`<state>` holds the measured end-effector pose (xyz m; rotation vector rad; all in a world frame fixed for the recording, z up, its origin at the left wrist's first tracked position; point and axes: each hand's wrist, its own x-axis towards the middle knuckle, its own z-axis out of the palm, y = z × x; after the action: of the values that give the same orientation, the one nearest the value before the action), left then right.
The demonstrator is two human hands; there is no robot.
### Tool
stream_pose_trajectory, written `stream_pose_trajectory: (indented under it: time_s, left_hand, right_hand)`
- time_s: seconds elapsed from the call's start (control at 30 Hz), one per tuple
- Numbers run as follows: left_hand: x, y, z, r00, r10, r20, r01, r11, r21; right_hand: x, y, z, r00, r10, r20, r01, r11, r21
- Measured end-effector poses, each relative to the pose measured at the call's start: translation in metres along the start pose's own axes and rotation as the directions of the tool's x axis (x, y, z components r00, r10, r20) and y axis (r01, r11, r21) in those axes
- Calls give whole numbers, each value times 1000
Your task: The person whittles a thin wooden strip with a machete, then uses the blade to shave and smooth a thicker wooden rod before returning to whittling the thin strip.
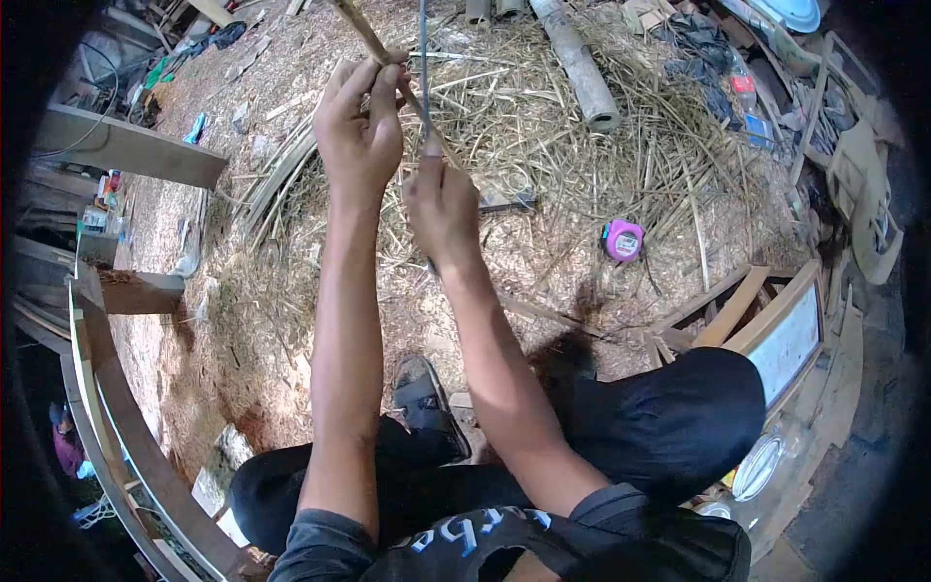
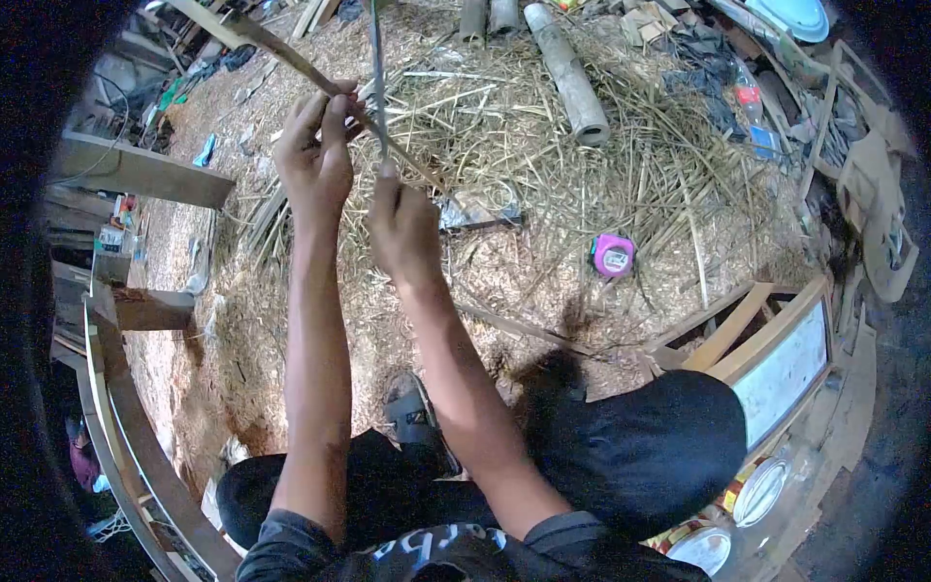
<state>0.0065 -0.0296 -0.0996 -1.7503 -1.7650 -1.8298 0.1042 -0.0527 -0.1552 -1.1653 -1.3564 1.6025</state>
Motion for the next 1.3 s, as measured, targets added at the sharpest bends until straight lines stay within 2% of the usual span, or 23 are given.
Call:
stream_pose_trajectory:
  time_s: [0.07, 0.13, 0.17, 0.23, 0.33, 0.4, 0.43, 0.47, 0.53, 0.6, 0.63, 0.67, 0.73, 0.77, 0.83, 0.87, 0.93, 1.0, 1.07, 1.17, 1.23, 1.27, 1.3]
  left_hand:
    - [-2, 2, -5, 998, -54, 9, 55, 993, -108]
    - [-4, 1, -11, 998, -61, 22, 62, 995, -74]
    - [-5, 2, -11, 995, -102, 9, 102, 984, -146]
    - [-8, 1, -10, 992, -128, 3, 125, 963, -238]
    - [-8, -1, -11, 996, -77, 37, 82, 987, -139]
    - [-7, 1, -7, 996, -88, 32, 93, 978, -189]
    - [-6, 0, -9, 992, -106, 68, 117, 978, -174]
    - [-5, -1, -11, 987, -122, 107, 138, 978, -159]
    - [1, -4, -10, 987, -99, 128, 117, 982, -146]
    - [-2, -7, -7, 987, -115, 113, 134, 974, -182]
    - [-3, -13, -4, 996, -80, 47, 89, 965, -246]
    - [-4, -15, -3, 995, -91, 48, 100, 964, -247]
    - [-6, -14, -2, 996, -91, 16, 92, 960, -266]
    - [-7, -13, -2, 998, -66, 8, 66, 963, -261]
    - [-6, -12, -7, 998, -70, 9, 69, 959, -276]
    - [-6, -13, -9, 997, -78, 18, 79, 953, -291]
    - [-3, -12, -10, 996, -77, 33, 83, 969, -231]
    - [-10, -11, -5, 999, -52, 9, 53, 969, -243]
    - [-12, -17, -4, 999, -31, -17, 25, 964, -263]
    - [-12, -17, -7, 999, -39, -12, 34, 961, -275]
    - [-11, -17, -13, 993, -120, -12, 113, 963, -244]
    - [-12, -19, -16, 993, -116, -14, 109, 963, -245]
    - [-14, -23, -18, 995, -103, -4, 98, 958, -270]
  right_hand:
    - [2, 26, -5, 1000, 5, 15, -4, 998, -64]
    - [2, 33, -7, 993, 114, 33, -111, 990, -82]
    - [2, 37, -8, 999, 38, 14, -35, 977, -212]
    - [-11, 13, -8, 999, -35, 17, 38, 980, -195]
    - [-12, 4, 0, 990, -130, -48, 119, 974, -191]
    - [0, 38, -7, 999, -45, -23, 38, 972, -233]
    - [7, 61, -13, 986, 167, 12, -164, 974, -156]
    - [7, 73, -15, 966, 249, -61, -256, 956, -146]
    - [1, 74, -19, 972, 209, -106, -227, 952, -206]
    - [5, 81, -8, 992, 122, 14, -121, 990, -73]
    - [-7, 33, -14, 995, 76, 67, -63, 983, -175]
    - [-10, 26, -6, 999, -10, 45, 15, 995, -98]
    - [-11, 15, -6, 990, -144, -4, 141, 977, -161]
    - [-10, 23, -8, 990, -139, -4, 136, 977, -161]
    - [3, 64, -13, 952, 305, -17, -304, 942, -143]
    - [12, 117, -11, 996, -5, -85, -9, 986, -168]
    - [1, 88, -22, 972, 225, -65, -234, 947, -219]
    - [0, 84, -15, 996, 64, 68, -60, 997, -56]
    - [-12, 28, -12, 993, -49, 111, 70, 979, -194]
    - [-10, 31, -7, 998, 0, 62, 14, 975, -221]
    - [5, 84, -11, 982, 189, -7, -188, 971, -145]
    - [11, 124, -12, 996, 87, -23, -89, 988, -127]
    - [8, 113, -19, 982, 190, -2, -188, 970, -155]
